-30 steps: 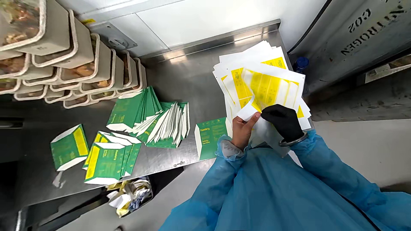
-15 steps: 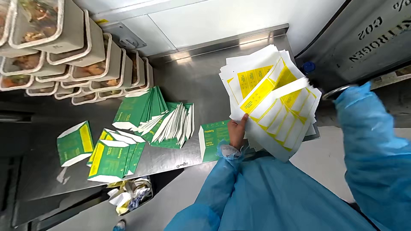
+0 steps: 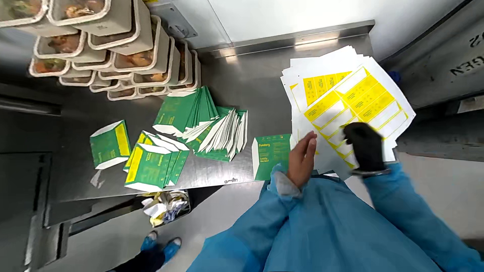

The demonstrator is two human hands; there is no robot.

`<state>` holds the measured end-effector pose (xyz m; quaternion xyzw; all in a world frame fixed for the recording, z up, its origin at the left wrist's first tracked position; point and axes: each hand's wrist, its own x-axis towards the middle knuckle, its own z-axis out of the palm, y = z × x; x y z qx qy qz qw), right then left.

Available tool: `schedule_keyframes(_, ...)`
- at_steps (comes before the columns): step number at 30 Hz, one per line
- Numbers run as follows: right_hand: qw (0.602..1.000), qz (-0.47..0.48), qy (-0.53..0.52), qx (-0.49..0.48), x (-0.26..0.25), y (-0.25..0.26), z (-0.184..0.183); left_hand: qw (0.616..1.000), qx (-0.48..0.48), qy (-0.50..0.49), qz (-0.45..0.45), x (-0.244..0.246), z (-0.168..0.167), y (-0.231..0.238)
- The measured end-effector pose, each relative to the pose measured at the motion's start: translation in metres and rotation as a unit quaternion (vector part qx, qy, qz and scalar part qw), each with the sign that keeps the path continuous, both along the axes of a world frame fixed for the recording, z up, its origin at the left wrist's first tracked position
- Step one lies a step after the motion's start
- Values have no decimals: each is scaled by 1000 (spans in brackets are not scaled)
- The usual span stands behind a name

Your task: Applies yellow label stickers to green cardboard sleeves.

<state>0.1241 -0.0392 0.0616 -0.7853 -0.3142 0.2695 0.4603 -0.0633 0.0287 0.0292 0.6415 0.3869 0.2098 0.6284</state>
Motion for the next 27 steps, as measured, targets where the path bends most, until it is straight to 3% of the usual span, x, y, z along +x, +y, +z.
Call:
schedule_keyframes(3,992,117,43,13,-81,8,-13,997,-58,-16,49,-33,-1,-9)
schedule_keyframes(6,960,243,141,8,-108,13,-15,985,-60,15,158,-78,-8,-5)
schedule_keyframes(7,957,259,130,23,-110,14,-21,978,-61,10,197,-94,-8,-3)
schedule_keyframes(9,960,276,-28,48,-113,17,-46,957,-64,3,284,-125,-3,2)
schedule_keyframes(10,940,312,-131,32,-114,17,-62,943,-54,4,329,-141,-2,5)
schedule_keyframes(12,863,432,-259,-41,-121,15,-97,914,-35,2,405,-172,-2,14)
schedule_keyframes(14,787,522,-314,-98,-136,11,-126,884,-24,0,467,-198,1,23)
schedule_keyframes(16,743,558,-365,-49,-145,0,-142,860,-16,-11,510,-217,7,28)
schedule_keyframes(19,715,558,-420,14,-146,-2,-106,826,-1,-43,562,-237,17,27)
schedule_keyframes(23,699,590,-384,121,-108,40,-28,772,12,-63,633,-254,29,12)
schedule_keyframes(25,678,630,-332,180,-81,80,-23,755,9,-75,651,-255,30,3)
schedule_keyframes(27,673,657,-247,234,-63,126,-43,753,-6,-79,653,-249,27,-4)
